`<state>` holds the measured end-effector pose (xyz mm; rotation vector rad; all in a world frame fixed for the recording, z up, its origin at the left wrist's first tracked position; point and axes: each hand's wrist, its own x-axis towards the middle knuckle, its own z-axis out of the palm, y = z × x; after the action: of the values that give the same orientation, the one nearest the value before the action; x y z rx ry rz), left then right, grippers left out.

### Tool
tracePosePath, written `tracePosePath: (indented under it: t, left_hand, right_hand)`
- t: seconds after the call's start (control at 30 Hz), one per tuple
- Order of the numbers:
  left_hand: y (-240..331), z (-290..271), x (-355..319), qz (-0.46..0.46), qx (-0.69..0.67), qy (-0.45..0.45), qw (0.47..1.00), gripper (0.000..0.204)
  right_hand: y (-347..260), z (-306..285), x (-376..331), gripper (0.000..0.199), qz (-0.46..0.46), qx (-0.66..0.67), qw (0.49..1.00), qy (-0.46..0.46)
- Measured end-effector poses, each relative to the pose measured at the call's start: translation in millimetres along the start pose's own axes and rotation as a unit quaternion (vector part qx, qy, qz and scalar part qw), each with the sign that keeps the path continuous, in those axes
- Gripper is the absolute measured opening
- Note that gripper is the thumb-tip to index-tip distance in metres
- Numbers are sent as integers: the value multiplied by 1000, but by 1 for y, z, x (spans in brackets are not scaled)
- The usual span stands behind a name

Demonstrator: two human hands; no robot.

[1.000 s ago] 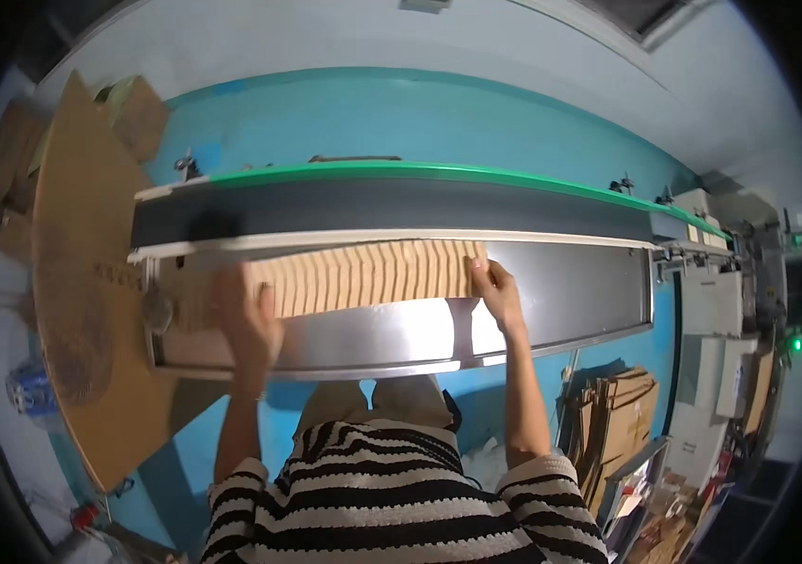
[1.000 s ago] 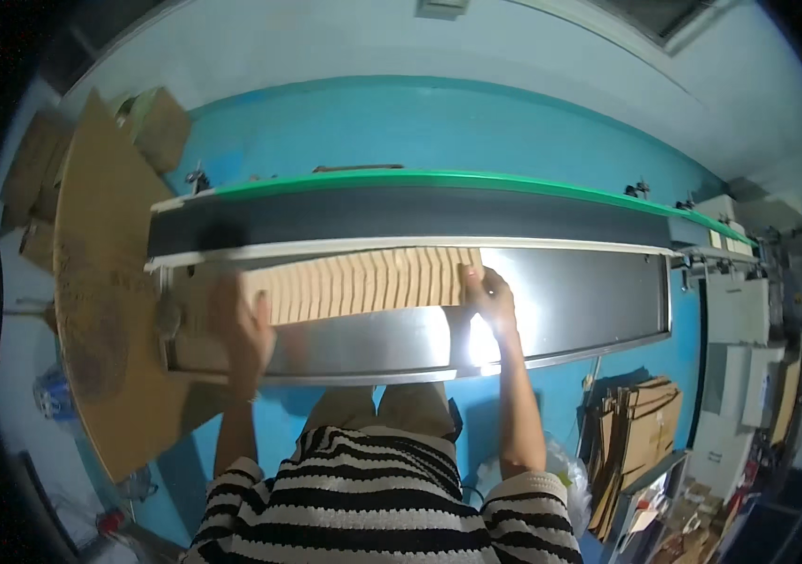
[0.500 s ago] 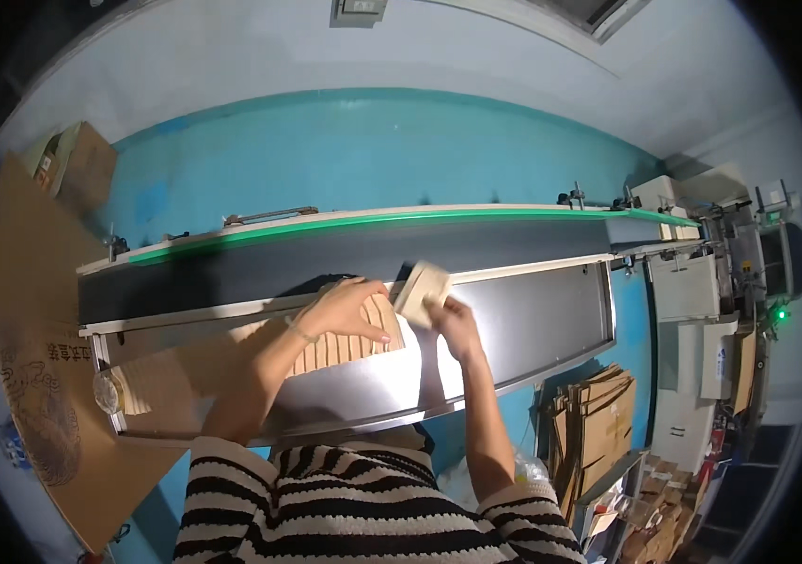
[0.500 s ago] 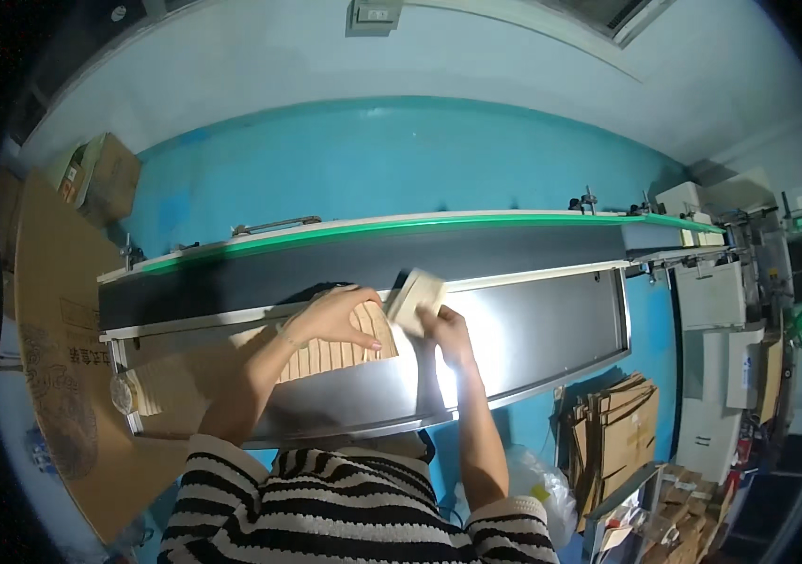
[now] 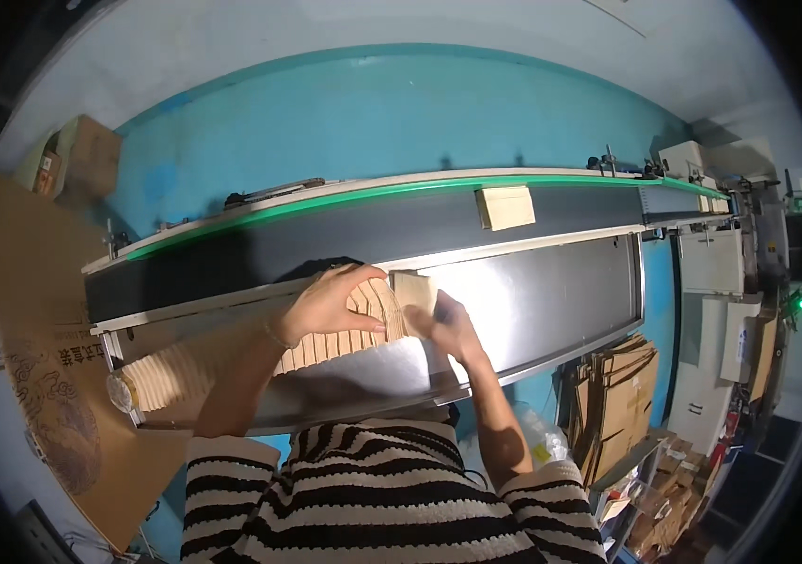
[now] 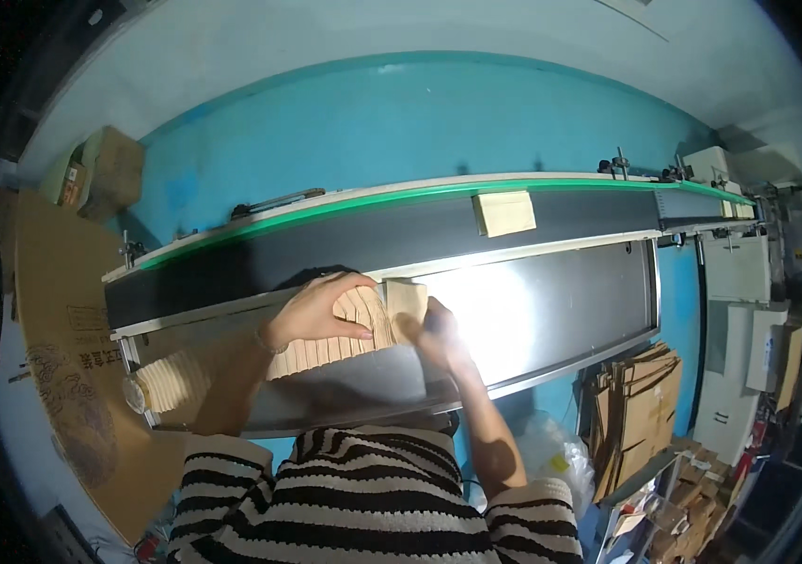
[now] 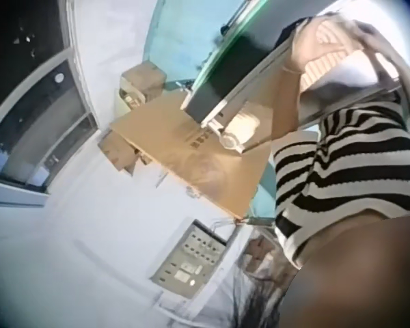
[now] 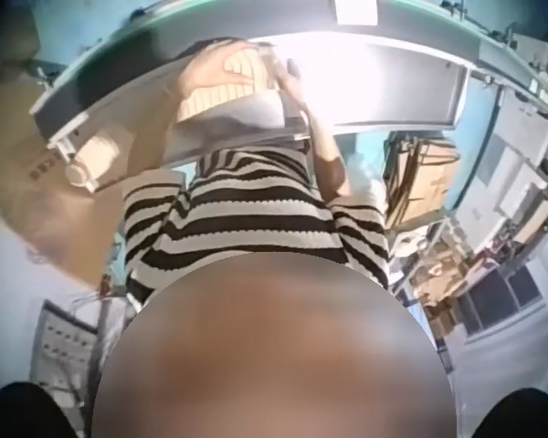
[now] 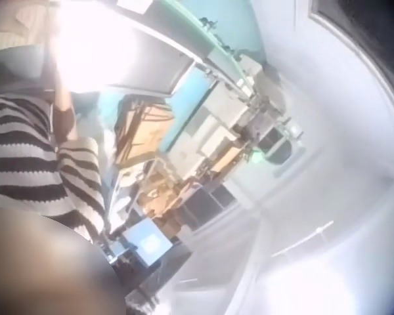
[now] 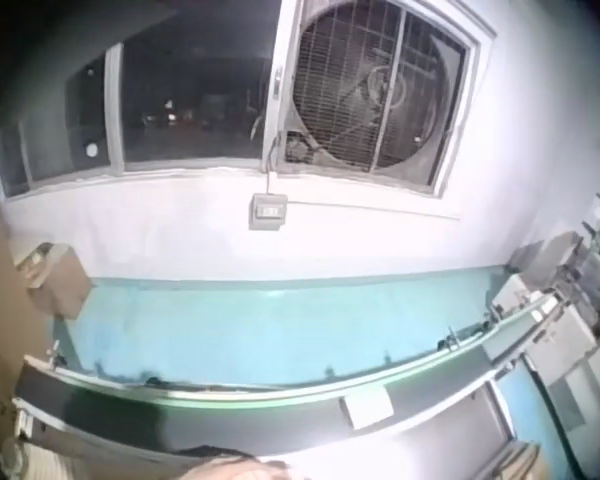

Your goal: Moving and aligning stacks of paper product on a conveyor system and transferring between processing points.

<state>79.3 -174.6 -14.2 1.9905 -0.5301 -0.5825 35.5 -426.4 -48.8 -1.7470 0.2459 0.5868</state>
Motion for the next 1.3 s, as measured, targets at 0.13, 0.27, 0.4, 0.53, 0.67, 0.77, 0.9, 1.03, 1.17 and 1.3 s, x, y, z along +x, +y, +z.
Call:
tracePosePath:
  t: [0.13, 0.27, 0.4, 0.53, 0.67, 0.77, 0.9, 1.03, 1.17, 1.3]
  left_hand:
    - [-3, -2, 1, 8, 24, 8, 1000, 77]
    - [-10, -3, -17, 42, 18, 22, 999, 82]
    - [-22, -9, -39, 13, -6, 10, 1000, 79]
    - [-27, -9, -38, 14, -21, 9, 1000, 80]
    - [-27, -8, -39, 39, 5, 20, 999, 83]
    - [-30, -14, -46, 44, 13, 34, 998, 84]
    - [-32, -26, -53, 16, -11, 11, 1000, 76]
    - [-12, -23, -21, 62, -4, 0, 998, 71]
    - [-15, -18, -25, 39, -9, 6, 999, 75]
    - [-3, -9, -49, -40, -22, 53, 998, 86]
  right_hand:
    - [-29, 0, 25, 47, 14, 156, 983, 95]
    - [-4, 45, 5, 54, -72, -74, 993, 65]
    - [-24, 55, -11, 47, 5, -9, 1000, 14]
    - [-9, 25, 29, 45, 2, 46, 997, 54]
    - [-28, 51, 25, 50, -11, 6, 998, 61]
    - [-40, 74, -10, 50, -46, -87, 995, -14]
    - [-29, 60, 4, 36, 52, 9, 998, -18]
    - [-54, 18, 16, 23, -102, -172, 971, 135]
    - [-65, 45, 0, 28, -113, -336, 927, 125]
    - [-52, 68, -11, 28, -84, -67, 994, 1]
